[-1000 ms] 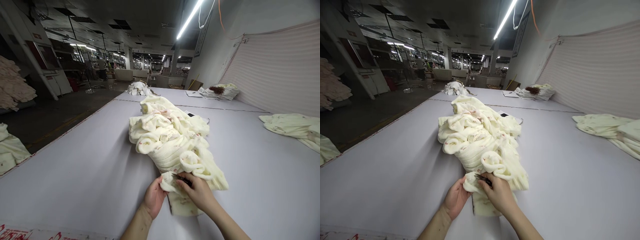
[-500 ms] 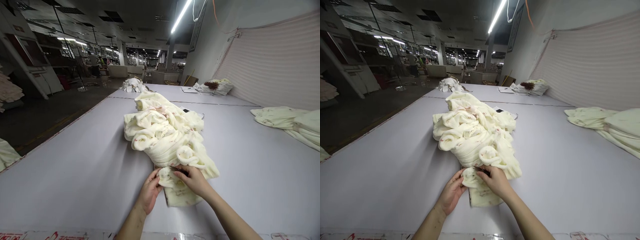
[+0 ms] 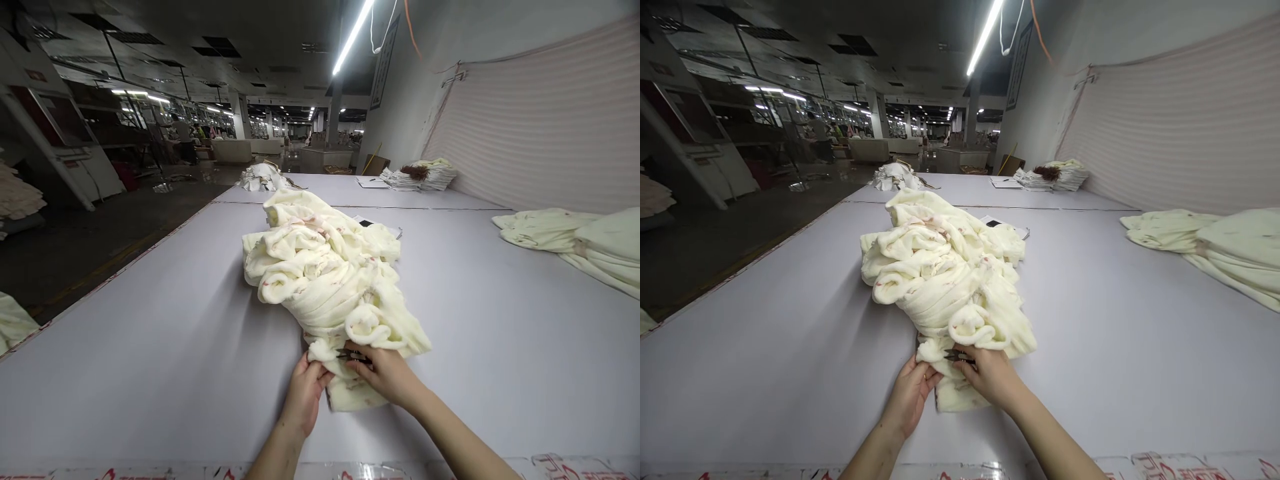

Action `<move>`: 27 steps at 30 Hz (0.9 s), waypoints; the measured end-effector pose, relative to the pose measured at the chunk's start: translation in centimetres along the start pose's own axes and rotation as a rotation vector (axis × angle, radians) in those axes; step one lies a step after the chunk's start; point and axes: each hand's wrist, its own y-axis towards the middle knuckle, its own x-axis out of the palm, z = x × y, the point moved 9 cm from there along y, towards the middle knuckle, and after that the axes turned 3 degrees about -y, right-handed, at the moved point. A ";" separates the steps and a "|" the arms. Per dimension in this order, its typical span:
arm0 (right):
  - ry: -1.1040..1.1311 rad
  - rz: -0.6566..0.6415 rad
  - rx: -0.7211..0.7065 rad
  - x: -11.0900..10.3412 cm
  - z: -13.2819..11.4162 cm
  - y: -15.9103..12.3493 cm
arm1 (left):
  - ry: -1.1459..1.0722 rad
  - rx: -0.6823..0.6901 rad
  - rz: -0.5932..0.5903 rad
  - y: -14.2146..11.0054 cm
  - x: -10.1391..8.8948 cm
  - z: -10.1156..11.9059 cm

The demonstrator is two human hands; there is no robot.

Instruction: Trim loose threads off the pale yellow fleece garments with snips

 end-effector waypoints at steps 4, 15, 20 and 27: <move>-0.057 0.093 -0.004 0.3 0.9 -0.4 | 0.040 -0.023 0.017 0.2 -0.5 0.3; -0.216 0.172 -0.088 1.1 0.4 -1.4 | 0.077 -0.127 0.077 0.8 -0.3 0.3; -0.156 0.142 -0.078 1.2 -0.1 -0.5 | 0.062 -0.148 0.068 1.1 -0.3 0.1; 0.057 0.080 0.085 1.1 0.7 -0.1 | 0.040 -0.161 0.067 1.4 -0.3 -0.1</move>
